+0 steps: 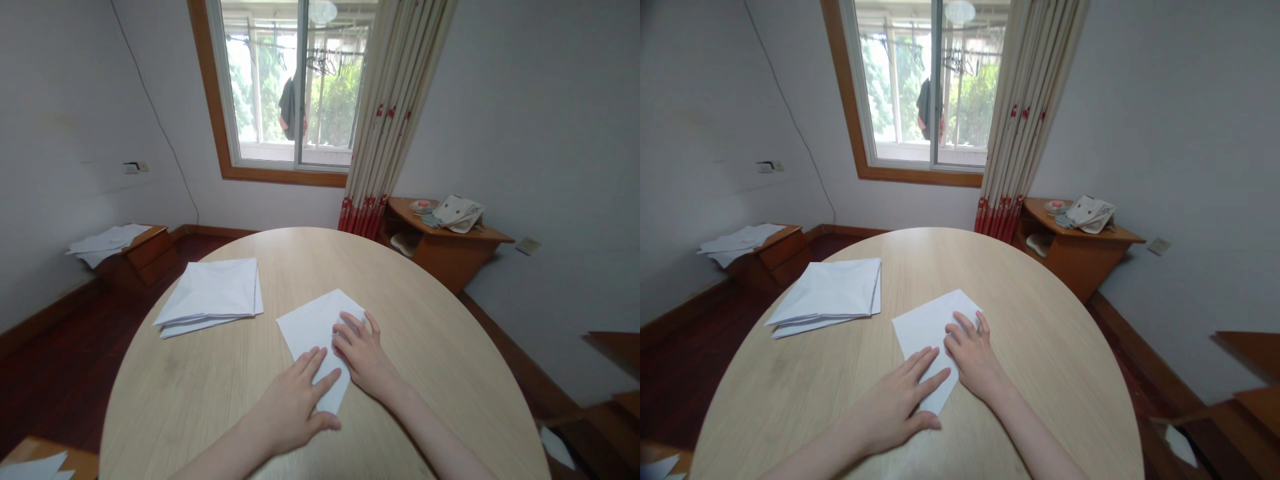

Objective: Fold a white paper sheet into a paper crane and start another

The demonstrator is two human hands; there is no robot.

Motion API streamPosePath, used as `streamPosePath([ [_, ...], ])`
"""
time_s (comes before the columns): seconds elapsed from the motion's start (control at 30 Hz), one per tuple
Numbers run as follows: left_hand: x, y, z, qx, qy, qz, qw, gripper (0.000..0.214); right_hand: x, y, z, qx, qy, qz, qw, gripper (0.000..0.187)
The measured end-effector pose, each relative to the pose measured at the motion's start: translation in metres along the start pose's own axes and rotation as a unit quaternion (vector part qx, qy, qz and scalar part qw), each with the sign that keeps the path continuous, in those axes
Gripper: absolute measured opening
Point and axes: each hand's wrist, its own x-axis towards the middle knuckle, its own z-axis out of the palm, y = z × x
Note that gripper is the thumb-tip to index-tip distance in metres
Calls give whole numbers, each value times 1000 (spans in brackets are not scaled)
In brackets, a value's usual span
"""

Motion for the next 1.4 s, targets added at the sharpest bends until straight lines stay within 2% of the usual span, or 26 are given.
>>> streamPosePath([
  [0.17,4,1,1,43,22,-2,999,47,0,1,2,15,1,6,1000,9],
  [0.27,5,0,1,51,39,4,998,43,0,1,2,20,2,6,1000,8],
  [0.6,5,1,1,31,39,-4,999,42,0,-1,1,23,6,11,1000,9],
  [0.93,5,-5,14,19,56,0,998,42,1,-1,0,12,11,10,1000,8],
  [1.23,5,2,0,17,30,-4,999,41,1,-1,4,35,25,13,999,8],
  [1.4,5,1,3,19,33,-4,999,44,2,-1,4,37,24,14,999,7],
])
